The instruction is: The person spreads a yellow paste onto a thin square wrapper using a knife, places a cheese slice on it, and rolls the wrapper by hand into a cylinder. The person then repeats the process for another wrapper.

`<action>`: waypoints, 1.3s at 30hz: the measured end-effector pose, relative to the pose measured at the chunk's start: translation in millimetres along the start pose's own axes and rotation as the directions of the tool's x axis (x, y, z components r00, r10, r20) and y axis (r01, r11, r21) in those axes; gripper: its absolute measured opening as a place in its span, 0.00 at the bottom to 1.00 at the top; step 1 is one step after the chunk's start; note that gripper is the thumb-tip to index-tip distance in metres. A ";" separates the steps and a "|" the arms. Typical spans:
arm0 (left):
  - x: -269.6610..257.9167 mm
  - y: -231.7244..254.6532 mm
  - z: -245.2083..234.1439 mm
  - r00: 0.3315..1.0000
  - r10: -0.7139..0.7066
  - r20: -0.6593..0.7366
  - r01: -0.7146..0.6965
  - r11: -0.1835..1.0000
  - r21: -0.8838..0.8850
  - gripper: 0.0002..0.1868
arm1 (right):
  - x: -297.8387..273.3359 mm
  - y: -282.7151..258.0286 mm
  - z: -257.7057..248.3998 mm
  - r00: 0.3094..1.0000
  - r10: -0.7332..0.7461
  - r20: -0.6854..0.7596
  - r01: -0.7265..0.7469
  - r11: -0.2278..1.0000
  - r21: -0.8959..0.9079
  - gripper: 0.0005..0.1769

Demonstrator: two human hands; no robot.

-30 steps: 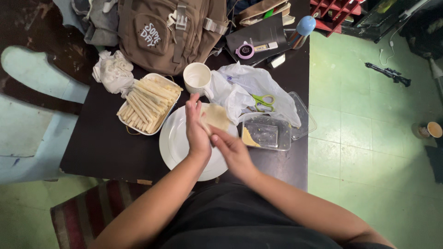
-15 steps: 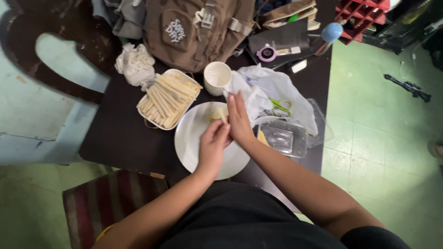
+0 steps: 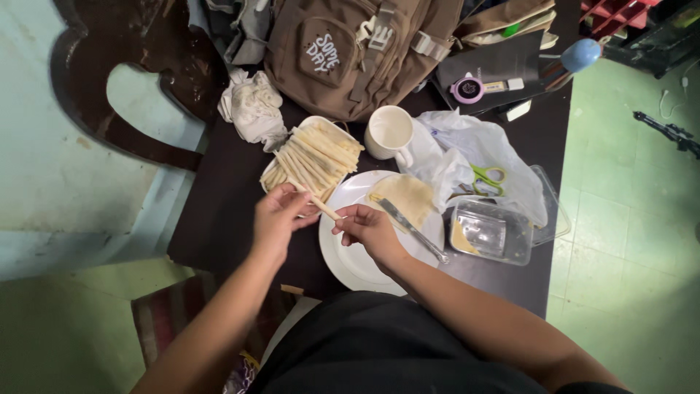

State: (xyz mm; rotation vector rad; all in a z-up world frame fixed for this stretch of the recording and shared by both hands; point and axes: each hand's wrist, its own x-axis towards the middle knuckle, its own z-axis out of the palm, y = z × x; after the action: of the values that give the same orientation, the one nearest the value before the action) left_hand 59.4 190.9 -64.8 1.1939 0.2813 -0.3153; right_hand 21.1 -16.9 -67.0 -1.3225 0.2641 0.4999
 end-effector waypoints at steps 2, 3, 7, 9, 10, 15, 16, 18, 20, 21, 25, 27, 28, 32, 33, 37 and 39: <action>21.4 1.1 -22.1 1.000 -0.006 -0.002 0.006 0.999 0.037 0.09 | 10.4 -0.5 10.5 0.999 0.036 -0.022 -0.035 0.998 0.055 0.12; 31.7 1.3 -31.8 1.000 -0.006 -0.006 0.006 0.997 0.072 0.09 | 15.7 -0.3 15.4 0.997 0.070 -0.037 -0.066 0.992 0.108 0.13; 64.8 3.1 -59.7 0.991 0.115 0.069 -0.129 0.962 0.240 0.10 | 35.9 1.0 34.5 0.996 0.064 -0.065 -0.053 0.985 0.162 0.12; 79.8 6.3 -69.3 0.994 0.103 0.038 -0.110 0.941 0.319 0.10 | 43.5 2.4 42.3 0.988 0.107 -0.115 -0.085 0.980 0.178 0.11; 86.5 6.1 -72.1 0.994 0.098 0.043 -0.107 0.941 0.321 0.10 | 48.2 3.1 45.9 0.987 0.108 -0.120 -0.085 0.979 0.183 0.11; 119.9 -9.9 -78.5 0.896 0.434 0.093 -0.391 0.673 0.628 0.11 | 68.8 11.7 57.9 0.955 0.154 -0.255 -0.126 0.985 0.120 0.09; 122.3 -13.4 -79.6 0.898 0.428 0.096 -0.389 0.674 0.629 0.11 | 71.0 14.3 60.1 0.953 0.158 -0.259 -0.129 0.984 0.125 0.09; 125.3 -19.4 -79.1 0.883 0.464 0.067 -0.332 0.518 0.788 0.09 | 74.8 19.6 64.9 0.938 0.184 -0.294 -0.155 0.980 0.121 0.09; 125.0 -22.7 -78.1 0.875 0.481 0.061 -0.334 0.507 0.794 0.10 | 77.6 22.8 66.3 0.930 0.187 -0.317 -0.159 0.981 0.112 0.08; 123.9 -23.3 -77.4 0.863 0.503 0.051 -0.336 0.495 0.801 0.11 | 78.5 23.9 67.3 0.924 0.187 -0.335 -0.162 0.982 0.100 0.08; 117.1 -15.6 -71.8 0.842 0.536 0.066 -0.347 0.442 0.827 0.19 | 80.1 24.4 70.2 0.902 0.157 -0.402 -0.141 0.988 0.069 0.09; 110.4 -6.2 -65.2 0.820 0.571 0.049 -0.377 0.473 0.796 0.29 | 79.2 22.5 70.6 0.904 0.130 -0.408 -0.143 0.990 -0.001 0.12; 105.9 -0.5 -60.6 0.821 0.568 0.056 -0.382 0.474 0.793 0.29 | 78.1 21.5 68.4 0.900 0.129 -0.416 -0.141 0.990 0.002 0.12; 77.4 23.7 -40.3 0.695 0.701 0.162 -0.509 0.320 0.799 0.28 | 69.2 26.7 44.4 0.905 0.041 -0.424 -0.122 0.979 -0.165 0.19; 68.2 27.3 -35.0 0.592 0.763 0.260 -0.615 0.219 0.758 0.24 | 63.1 30.2 32.8 0.893 -0.040 -0.448 -0.077 0.968 -0.240 0.19; 30.1 18.7 -10.2 0.630 0.602 0.491 -0.771 0.405 0.492 0.06 | 11.4 41.3 -26.1 0.700 -0.572 -0.429 -0.043 0.565 -0.824 0.08; 18.0 -3.7 4.4 0.726 0.394 0.563 -0.680 0.533 0.504 0.07 | -11.1 43.9 -52.6 0.645 -0.728 -0.233 -0.132 0.193 -0.972 0.16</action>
State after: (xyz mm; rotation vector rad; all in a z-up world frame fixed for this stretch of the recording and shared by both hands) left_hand 74.8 183.9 -73.3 1.8525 -0.6476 -0.0682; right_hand -5.1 -62.9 -111.9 -2.7774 0.2437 -0.4390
